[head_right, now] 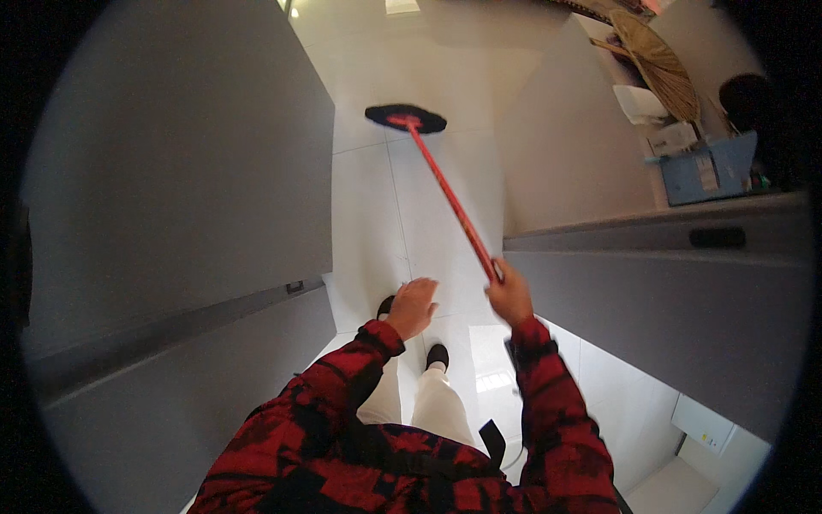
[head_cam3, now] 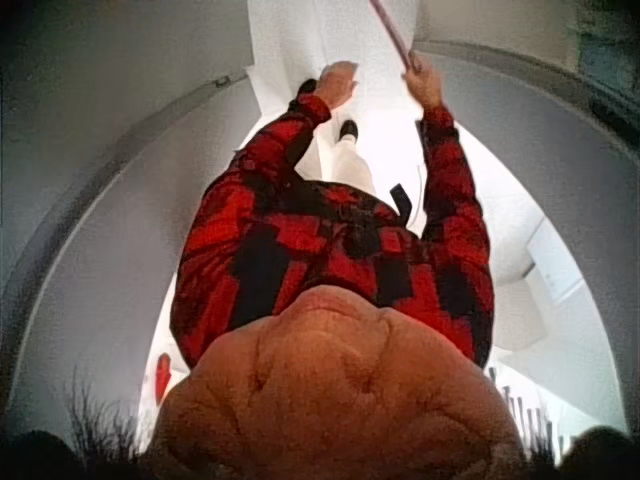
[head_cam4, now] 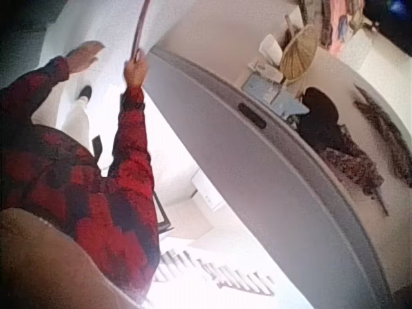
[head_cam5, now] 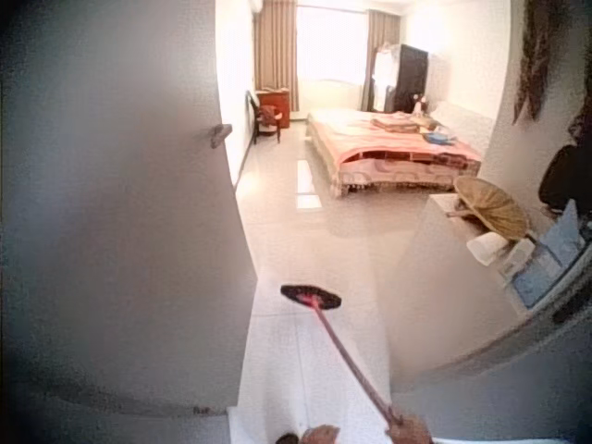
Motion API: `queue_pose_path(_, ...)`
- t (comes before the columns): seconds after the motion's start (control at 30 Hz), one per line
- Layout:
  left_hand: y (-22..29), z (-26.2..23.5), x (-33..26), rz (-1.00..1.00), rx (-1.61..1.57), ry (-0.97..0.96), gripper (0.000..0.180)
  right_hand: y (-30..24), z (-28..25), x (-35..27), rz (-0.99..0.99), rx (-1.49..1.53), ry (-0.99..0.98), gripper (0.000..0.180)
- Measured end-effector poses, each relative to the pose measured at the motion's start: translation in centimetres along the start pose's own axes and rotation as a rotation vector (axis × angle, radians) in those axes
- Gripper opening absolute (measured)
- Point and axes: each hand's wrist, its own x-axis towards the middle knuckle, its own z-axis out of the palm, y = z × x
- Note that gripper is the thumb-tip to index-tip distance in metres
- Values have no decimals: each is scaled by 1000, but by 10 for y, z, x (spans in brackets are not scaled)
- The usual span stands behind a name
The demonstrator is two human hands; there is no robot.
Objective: The person sweeps a tiled floor using a red-handled broom, moving systematically around furniture and appliances. The person navigates around a chair, bed, and refrigerator while sweeping different sections of the room.
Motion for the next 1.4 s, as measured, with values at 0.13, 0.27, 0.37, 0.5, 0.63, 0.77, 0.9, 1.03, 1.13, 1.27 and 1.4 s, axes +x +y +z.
queue_pose_path(0.13, -69, -8, -33, -372, -56, -255, 30, -30, 24, 168, 33, -31, -44, 52)
queue_pose_path(0.27, -93, -10, -95, -563, -81, -267, 26, -74, 49, 247, 154, -30, -93, 37)
queue_pose_path(0.37, -106, -8, -120, -586, -138, -203, 25, -102, 61, 263, 334, -10, -200, 27)
queue_pose_path(0.5, -114, -7, -129, -590, -157, -239, 25, -121, 71, 255, 428, 47, -304, 19)
queue_pose_path(0.63, -110, -2, -125, -573, -182, -245, 27, -111, 85, 225, 453, 66, -348, 26)
queue_pose_path(0.77, -93, 8, -120, -540, -145, -263, 26, -81, 109, 162, 438, 52, -377, 45)
queue_pose_path(0.9, -70, 16, -107, -464, -146, -264, 26, -41, 122, 75, 518, 81, -444, 62)
queue_pose_path(1.03, -37, 18, -102, -391, -188, -257, 36, -9, 131, -38, 138, -185, -424, 79)
queue_pose_path(1.13, 1, 21, -102, -376, -179, -258, 51, 9, 108, -116, 63, -313, -534, 79)
queue_pose_path(1.27, 46, 34, -119, -209, 48, -264, 59, 11, 66, -207, 58, -305, -620, 79)
queue_pose_path(1.4, 72, 71, -153, -90, 144, -591, 63, 14, 30, -288, 62, -370, -680, 81)
